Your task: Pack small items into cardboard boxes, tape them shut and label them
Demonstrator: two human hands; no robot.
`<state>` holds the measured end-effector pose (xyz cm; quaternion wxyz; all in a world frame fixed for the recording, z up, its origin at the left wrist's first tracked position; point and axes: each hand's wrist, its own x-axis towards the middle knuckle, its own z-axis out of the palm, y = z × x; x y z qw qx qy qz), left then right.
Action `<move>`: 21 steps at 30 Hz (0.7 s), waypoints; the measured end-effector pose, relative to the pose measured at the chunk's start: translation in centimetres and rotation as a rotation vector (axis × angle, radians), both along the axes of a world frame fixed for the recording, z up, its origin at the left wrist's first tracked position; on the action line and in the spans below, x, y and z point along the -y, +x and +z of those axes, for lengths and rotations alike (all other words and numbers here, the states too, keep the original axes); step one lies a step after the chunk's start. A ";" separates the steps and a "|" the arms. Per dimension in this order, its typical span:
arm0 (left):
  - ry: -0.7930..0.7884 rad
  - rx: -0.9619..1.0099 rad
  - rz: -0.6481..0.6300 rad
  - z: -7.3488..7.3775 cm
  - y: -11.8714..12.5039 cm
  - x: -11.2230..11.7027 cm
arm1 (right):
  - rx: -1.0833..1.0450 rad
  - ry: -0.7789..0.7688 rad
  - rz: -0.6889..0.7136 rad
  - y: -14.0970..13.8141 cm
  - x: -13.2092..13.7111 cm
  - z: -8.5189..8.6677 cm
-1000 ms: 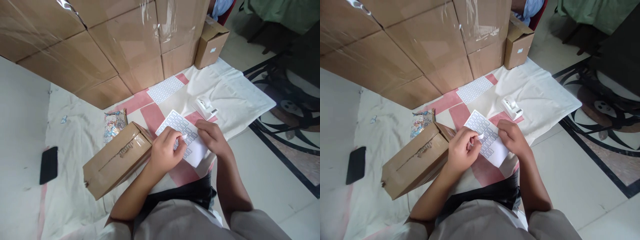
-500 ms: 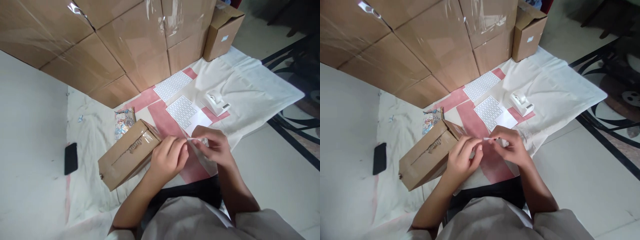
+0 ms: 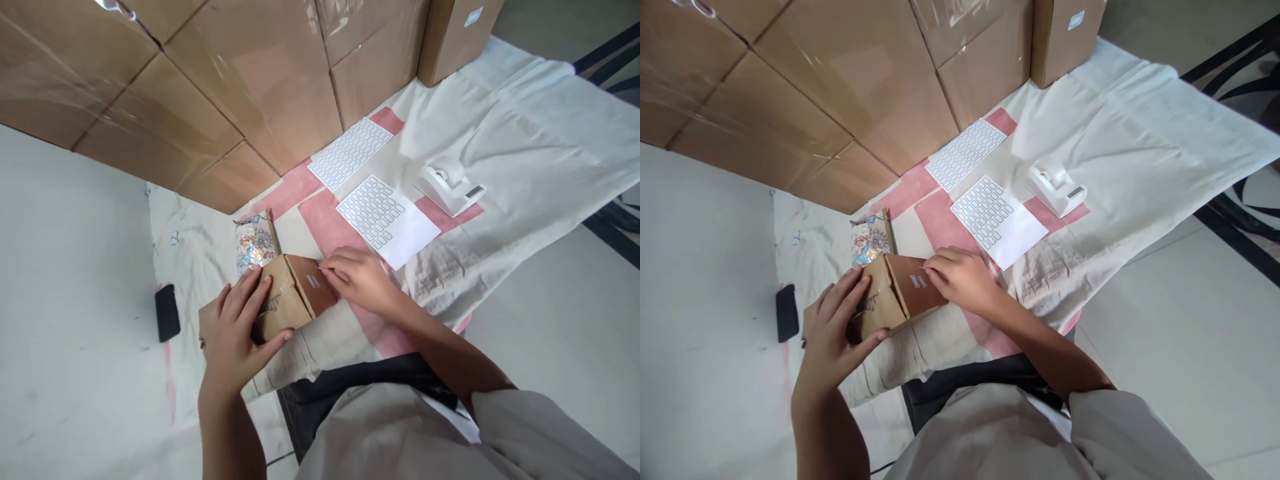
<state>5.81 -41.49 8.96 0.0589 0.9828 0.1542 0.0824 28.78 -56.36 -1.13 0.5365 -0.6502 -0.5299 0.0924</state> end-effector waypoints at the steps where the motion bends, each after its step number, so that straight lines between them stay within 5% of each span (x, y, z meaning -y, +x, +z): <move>1: 0.000 0.001 0.001 0.0 0.0 0.1 | -0.017 0.018 -0.009 -0.5 0.1 -0.4; 9: -0.031 0.000 -0.008 0.4 0.6 0.3 | -0.045 0.051 -0.063 -2.4 0.1 -2.7; 21: -0.111 -0.031 0.048 0.9 0.6 0.9 | 0.059 0.136 -0.086 -2.8 -0.5 -3.1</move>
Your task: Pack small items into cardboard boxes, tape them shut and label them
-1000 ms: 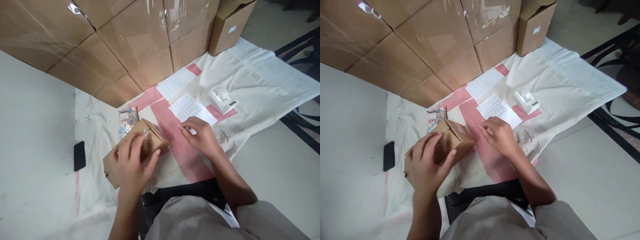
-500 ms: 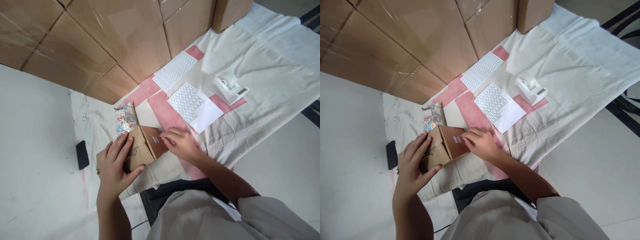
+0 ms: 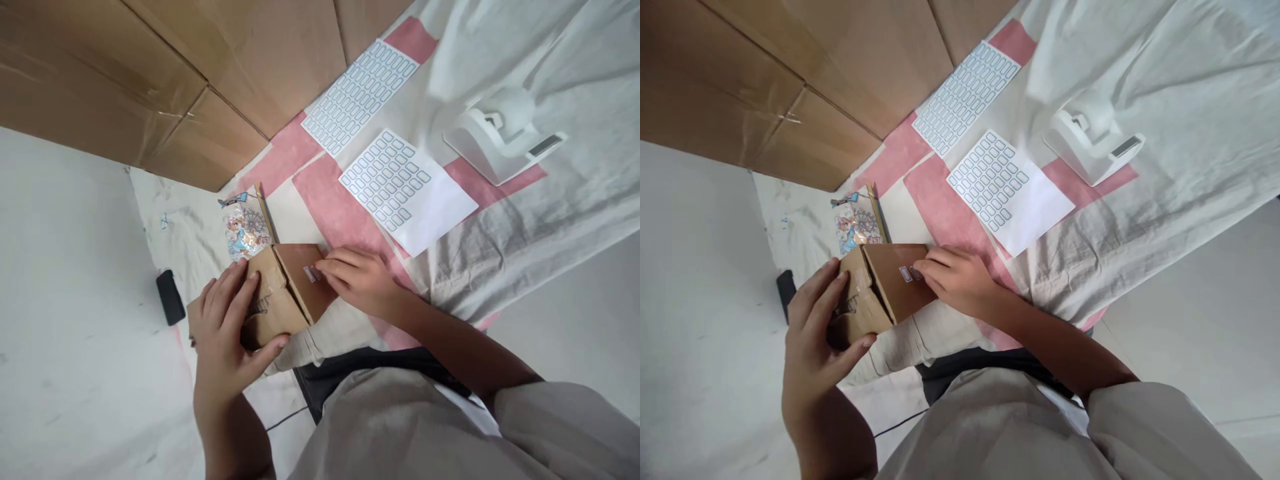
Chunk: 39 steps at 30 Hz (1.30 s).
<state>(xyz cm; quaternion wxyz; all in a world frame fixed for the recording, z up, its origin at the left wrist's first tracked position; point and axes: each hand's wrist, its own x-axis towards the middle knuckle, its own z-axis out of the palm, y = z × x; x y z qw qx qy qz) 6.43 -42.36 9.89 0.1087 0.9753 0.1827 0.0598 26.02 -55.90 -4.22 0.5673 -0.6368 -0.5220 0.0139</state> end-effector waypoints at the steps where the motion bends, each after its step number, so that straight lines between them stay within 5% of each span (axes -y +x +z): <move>1: -0.008 -0.003 0.005 0.0 0.0 0.0 | -0.002 0.006 -0.001 0.0 0.0 0.1; 30: -0.031 -0.022 0.036 0.4 0.3 0.3 | 0.061 -0.061 -0.078 -0.5 -0.2 0.0; 39: -0.031 -0.021 0.031 0.2 0.2 0.3 | 0.017 -0.007 -0.002 -0.2 -0.1 0.5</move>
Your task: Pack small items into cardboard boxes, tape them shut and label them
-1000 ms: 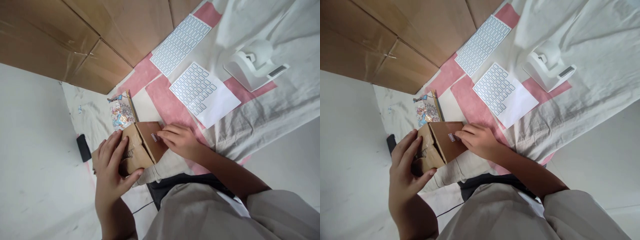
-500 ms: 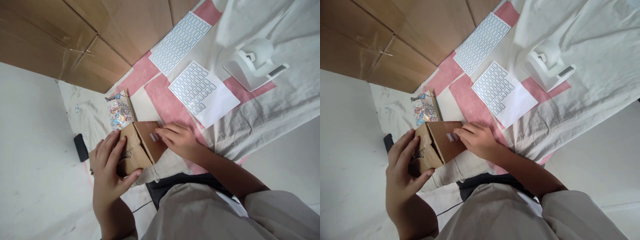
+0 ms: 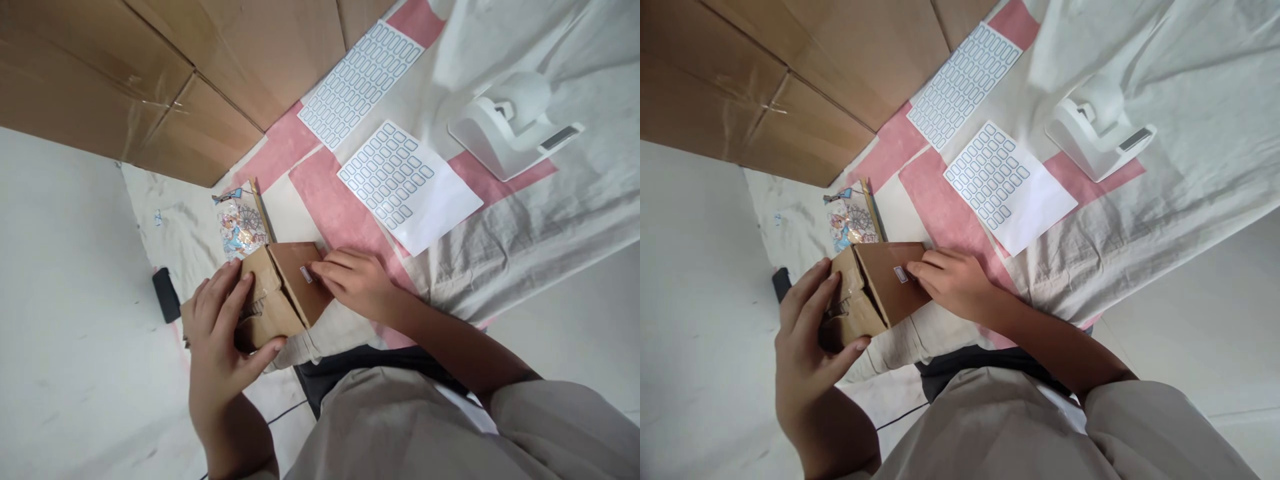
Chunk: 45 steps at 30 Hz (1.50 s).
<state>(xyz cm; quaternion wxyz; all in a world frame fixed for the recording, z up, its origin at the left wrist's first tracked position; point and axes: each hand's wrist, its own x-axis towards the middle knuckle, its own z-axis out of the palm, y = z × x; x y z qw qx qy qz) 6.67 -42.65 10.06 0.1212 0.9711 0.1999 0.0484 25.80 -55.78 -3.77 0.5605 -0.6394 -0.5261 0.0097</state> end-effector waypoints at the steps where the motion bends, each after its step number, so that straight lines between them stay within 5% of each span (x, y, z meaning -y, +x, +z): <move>1: 0.002 -0.001 0.001 0.0 0.0 0.0 | -0.003 -0.010 0.013 0.1 0.0 0.1; 14: 0.001 0.000 0.010 0.2 0.2 0.1 | -0.040 -0.057 0.102 0.3 0.4 -0.3; 31: 0.000 -0.005 0.015 0.1 0.1 0.1 | -0.170 0.080 0.202 0.5 1.1 0.2; 45: 0.003 0.014 0.006 0.1 0.2 0.0 | -0.146 0.043 0.160 0.5 1.1 0.3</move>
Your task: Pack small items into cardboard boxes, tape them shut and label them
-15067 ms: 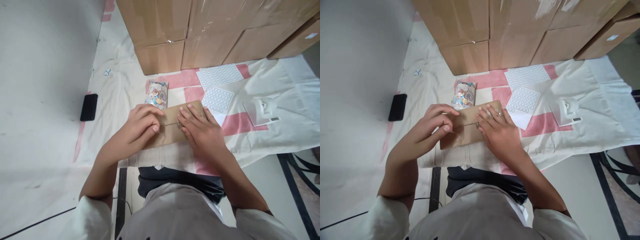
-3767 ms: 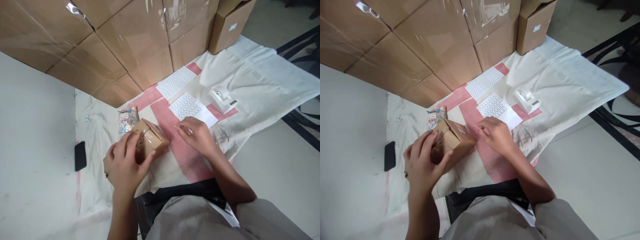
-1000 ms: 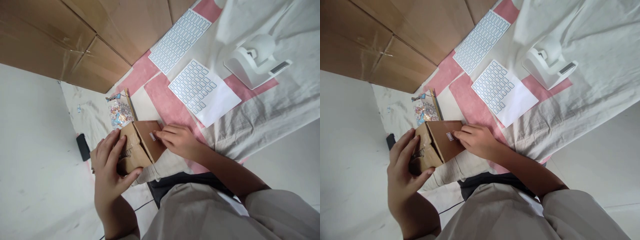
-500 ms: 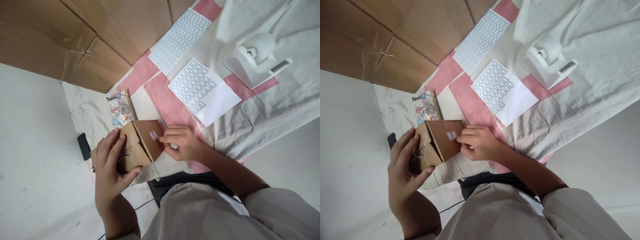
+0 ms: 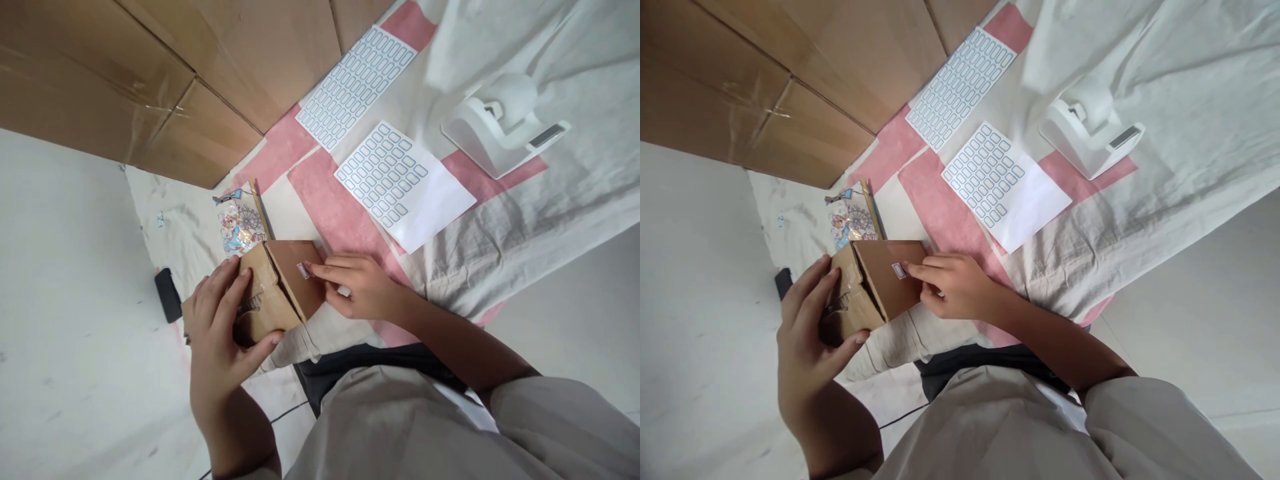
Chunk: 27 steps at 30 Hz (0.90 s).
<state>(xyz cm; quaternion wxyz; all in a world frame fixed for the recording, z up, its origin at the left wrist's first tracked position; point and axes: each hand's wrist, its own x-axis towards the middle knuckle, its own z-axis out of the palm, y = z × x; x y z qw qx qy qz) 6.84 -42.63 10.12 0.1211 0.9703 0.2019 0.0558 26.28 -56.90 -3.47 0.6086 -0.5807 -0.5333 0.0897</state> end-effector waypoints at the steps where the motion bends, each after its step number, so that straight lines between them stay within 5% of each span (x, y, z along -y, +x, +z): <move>1: 0.001 0.000 -0.001 0.0 0.0 0.0 | 0.003 0.015 0.005 0.0 0.0 0.0; 13: 0.060 0.057 -0.060 -1.1 -0.5 -1.0 | -0.172 -0.167 0.230 0.9 0.8 0.4; 20: 0.108 0.108 -0.140 -2.0 -0.7 -1.8 | -0.012 -0.411 0.468 1.6 -1.5 1.5; 24: 0.169 0.238 -0.267 -1.9 -0.7 -2.0 | -0.033 -0.418 0.439 1.6 -2.1 1.9; 27: 0.289 0.457 -0.351 -2.6 -1.1 -2.1 | -0.049 -0.373 0.273 2.9 1.3 2.0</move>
